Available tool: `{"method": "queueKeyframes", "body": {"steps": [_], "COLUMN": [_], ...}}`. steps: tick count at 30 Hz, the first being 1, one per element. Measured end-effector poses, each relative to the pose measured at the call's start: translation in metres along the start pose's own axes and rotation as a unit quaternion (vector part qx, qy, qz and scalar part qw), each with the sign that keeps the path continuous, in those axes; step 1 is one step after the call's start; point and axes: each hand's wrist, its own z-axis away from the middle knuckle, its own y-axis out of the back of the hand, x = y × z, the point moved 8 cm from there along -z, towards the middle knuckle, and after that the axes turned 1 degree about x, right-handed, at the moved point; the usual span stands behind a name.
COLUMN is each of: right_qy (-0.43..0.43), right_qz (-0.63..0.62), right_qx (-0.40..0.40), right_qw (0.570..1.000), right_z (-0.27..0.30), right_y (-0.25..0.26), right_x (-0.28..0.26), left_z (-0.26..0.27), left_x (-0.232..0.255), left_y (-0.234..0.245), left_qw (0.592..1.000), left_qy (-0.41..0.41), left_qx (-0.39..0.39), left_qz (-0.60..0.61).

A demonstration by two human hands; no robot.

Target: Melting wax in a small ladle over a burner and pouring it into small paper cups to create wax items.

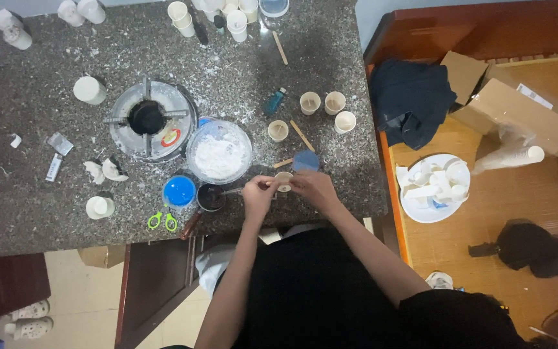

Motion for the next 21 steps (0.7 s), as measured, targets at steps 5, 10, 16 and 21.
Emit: {"method": "queueKeyframes", "body": {"steps": [5, 10, 16, 21], "right_qy": [0.103, 0.167, 0.157, 0.123], "right_qz": [0.111, 0.165, 0.125, 0.100], "right_qx": [0.054, 0.108, 0.105, 0.074], "right_qw": [0.987, 0.966, 0.974, 0.985], "right_z": [-0.004, -0.001, -0.001, -0.002], "right_y": [-0.015, -0.020, -0.014, -0.006], "right_x": [0.005, 0.004, 0.001, -0.003], "left_z": [0.002, 0.016, 0.022, 0.023], "left_x": [-0.001, 0.024, 0.035, 0.037], "left_y": [0.000, 0.009, 0.013, 0.011], "left_qw": [1.000, 1.000, 1.000, 0.999], "left_qy": [-0.004, -0.013, -0.014, -0.048], "left_qx": [-0.002, 0.009, 0.007, -0.008], "left_qz": [0.004, -0.003, -0.010, -0.010]}}
